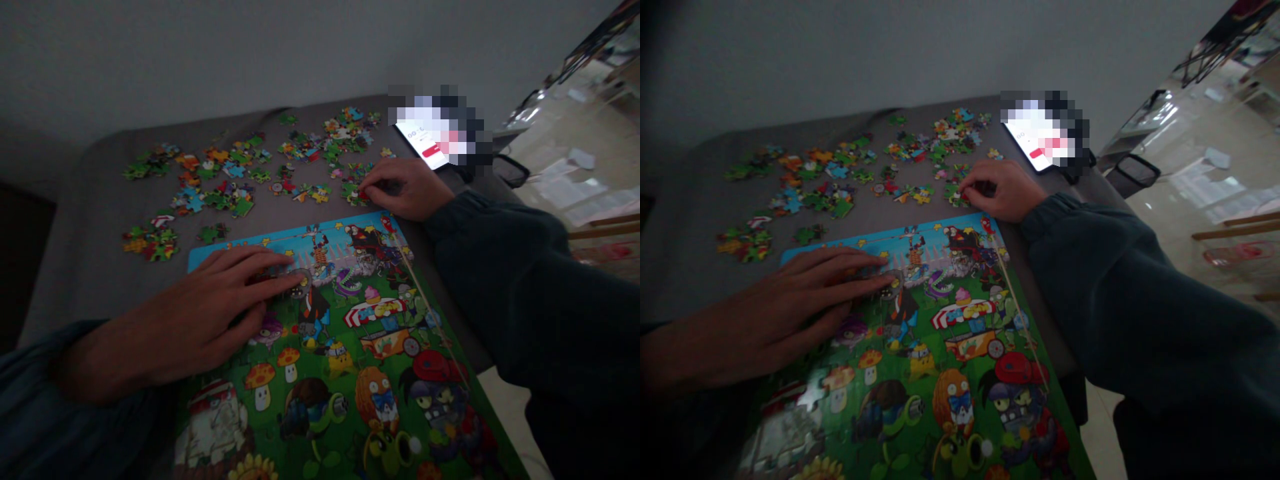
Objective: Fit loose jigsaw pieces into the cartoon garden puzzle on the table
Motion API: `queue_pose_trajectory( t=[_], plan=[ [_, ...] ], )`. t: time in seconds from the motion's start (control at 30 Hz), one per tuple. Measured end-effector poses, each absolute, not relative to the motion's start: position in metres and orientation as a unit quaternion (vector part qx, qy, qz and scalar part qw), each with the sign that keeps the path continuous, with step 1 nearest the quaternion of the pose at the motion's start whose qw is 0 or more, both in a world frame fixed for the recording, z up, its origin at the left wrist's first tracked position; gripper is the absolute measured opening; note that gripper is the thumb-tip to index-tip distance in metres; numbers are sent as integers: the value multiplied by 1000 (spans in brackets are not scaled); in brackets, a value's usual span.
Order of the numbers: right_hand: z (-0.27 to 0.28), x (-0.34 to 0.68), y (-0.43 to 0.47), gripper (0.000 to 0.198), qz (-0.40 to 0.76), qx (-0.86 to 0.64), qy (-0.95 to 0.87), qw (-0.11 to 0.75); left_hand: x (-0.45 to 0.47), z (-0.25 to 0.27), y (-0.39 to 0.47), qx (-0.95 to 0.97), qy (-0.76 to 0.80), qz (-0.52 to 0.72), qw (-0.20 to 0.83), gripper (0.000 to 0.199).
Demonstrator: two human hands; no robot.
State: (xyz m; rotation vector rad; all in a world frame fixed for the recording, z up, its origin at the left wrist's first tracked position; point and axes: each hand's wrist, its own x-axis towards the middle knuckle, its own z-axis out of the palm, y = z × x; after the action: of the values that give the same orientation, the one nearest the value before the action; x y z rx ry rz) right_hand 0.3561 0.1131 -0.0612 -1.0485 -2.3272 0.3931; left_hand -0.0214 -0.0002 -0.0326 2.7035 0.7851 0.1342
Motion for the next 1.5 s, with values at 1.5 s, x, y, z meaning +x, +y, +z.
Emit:
queue_pose_trajectory(
  t=[1.5],
  plan=[
    [-69,343,109,17,150,-331,-877,316,-25,-28,153,858,506,59,70,58]
  ],
)
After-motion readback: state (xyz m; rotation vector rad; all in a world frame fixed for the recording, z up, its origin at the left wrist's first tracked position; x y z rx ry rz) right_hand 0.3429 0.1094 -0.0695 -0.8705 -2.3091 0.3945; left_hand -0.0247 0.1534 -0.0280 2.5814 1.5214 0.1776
